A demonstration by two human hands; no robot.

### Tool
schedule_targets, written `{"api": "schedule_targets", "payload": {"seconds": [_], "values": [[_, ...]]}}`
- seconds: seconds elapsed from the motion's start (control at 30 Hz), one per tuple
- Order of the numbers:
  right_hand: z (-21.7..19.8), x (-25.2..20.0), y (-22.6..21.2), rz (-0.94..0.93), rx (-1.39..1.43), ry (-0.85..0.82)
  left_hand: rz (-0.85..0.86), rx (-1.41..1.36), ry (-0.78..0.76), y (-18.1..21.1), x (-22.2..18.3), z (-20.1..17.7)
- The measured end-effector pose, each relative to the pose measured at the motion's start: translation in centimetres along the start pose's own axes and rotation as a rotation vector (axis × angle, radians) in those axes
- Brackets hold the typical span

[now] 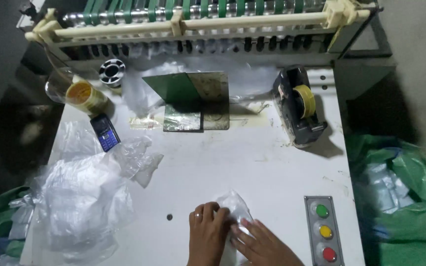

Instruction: The person places small white items into clear plastic bags, folds the tops, and stacks the sealed bags on a white worktable. A tape dispenser and control panel are visible nearby.

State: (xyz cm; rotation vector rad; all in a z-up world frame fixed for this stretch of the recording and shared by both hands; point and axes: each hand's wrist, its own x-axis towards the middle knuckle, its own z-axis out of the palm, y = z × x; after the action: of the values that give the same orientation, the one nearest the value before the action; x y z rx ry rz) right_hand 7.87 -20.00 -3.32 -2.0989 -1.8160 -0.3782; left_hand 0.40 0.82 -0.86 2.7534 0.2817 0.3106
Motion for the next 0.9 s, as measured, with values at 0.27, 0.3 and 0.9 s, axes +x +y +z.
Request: {"api": "schedule_targets", "payload": {"seconds": [0.27, 0.3, 0.9], "values": [[-0.8, -0.2, 1.6, 0.549, 0.407, -0.265, 0.181, -0.248, -0.106, -0.5, -2.0, 0.1], [-1.2, 0.4, 2.0, 0.547, 0.412, -0.264, 0.178, -0.244, -0.108, -0.6, -2.1, 0.2], [7.8, -2.4, 7.6, 0.577, 0.27, -1.068, 0.015, -0.097, -0.02, 0.0, -2.9, 2.1]]}}
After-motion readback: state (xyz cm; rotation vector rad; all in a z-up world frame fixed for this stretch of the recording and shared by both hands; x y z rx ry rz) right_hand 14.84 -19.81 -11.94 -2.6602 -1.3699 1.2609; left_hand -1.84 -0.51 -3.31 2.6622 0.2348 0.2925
